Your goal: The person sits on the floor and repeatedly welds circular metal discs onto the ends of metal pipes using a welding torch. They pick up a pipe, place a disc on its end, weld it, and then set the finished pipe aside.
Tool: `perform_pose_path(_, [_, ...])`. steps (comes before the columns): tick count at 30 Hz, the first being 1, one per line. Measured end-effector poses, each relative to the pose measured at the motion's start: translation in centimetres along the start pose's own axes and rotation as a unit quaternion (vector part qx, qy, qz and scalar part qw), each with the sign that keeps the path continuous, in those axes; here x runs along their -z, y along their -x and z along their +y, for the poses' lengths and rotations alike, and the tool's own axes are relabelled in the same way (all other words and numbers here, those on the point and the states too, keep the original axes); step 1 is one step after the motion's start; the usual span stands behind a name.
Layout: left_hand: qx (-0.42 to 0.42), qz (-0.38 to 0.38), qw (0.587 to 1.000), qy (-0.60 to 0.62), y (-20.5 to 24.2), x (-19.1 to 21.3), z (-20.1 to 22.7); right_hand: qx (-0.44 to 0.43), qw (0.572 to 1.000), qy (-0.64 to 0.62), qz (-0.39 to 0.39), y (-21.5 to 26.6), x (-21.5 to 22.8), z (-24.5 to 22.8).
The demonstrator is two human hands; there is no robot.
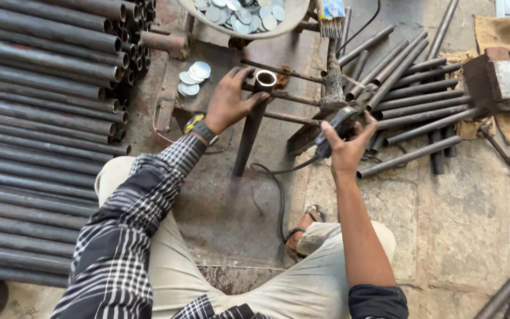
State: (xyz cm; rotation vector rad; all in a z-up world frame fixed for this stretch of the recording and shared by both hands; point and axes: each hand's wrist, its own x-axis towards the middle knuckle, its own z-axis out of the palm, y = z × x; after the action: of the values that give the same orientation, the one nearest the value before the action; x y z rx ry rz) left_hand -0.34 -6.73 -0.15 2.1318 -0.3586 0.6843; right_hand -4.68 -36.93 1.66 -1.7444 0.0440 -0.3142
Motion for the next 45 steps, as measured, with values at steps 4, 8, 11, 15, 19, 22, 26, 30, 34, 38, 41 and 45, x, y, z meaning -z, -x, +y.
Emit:
perform_pose_path(4, [0.1,-0.013,0.992,0.072,-1.1,-2.3,0.1,0.028,0.996,-0.072,0.04,-0.9,2.4,1.2])
perform_pose_path(8, [0.181,-0.024,0.971,0.158,-0.9,-2.8,-0.5,0.029,0.995,-0.059,0.08,-1.0,6.2,2.2])
perform_pose_path(11, [0.049,0.08,0.993,0.07,-0.4,-2.0,0.1,0.042,0.991,-0.053,0.117,-0.5,8.6,2.6])
perform_pose_path(15, [0.037,0.159,0.986,0.031,2.3,-2.7,3.0,0.024,0.98,-0.018,0.196,0.0,11.5,1.8])
perform_pose_path(19, [0.075,-0.032,0.985,0.154,11.9,-7.7,6.4,-0.017,0.951,-0.183,0.249,-0.1,14.2,1.5])
perform_pose_path(22, [0.199,-0.139,0.969,0.05,17.4,-10.8,4.8,0.012,0.938,-0.21,0.274,-0.3,16.2,1.2])
perform_pose_path(26, [-0.027,-0.076,0.971,-0.224,18.3,-12.0,-2.8,0.025,0.924,-0.234,0.3,0.2,18.3,0.5])
perform_pose_path(30, [-0.29,-0.335,0.861,-0.251,17.4,-14.3,-7.5,0.043,0.912,-0.249,0.324,-0.2,19.6,0.2])
perform_pose_path(34, [-0.276,-0.556,0.667,-0.411,14.2,-17.7,-10.1,0.019,0.902,-0.243,0.356,-0.2,20.3,0.5])
perform_pose_path(38, [-0.277,-0.563,0.524,-0.576,11.9,-19.4,-10.7,0.083,0.9,-0.225,0.364,-0.3,21.1,1.4])
perform_pose_path(41, [-0.263,-0.582,0.523,-0.564,11.8,-19.6,-10.6,0.041,0.883,-0.264,0.386,-0.1,22.5,1.2])
perform_pose_path(45, [-0.213,-0.536,0.635,-0.514,9.3,-18.2,-8.1,-0.027,0.871,-0.228,0.433,0.6,24.5,-0.1])
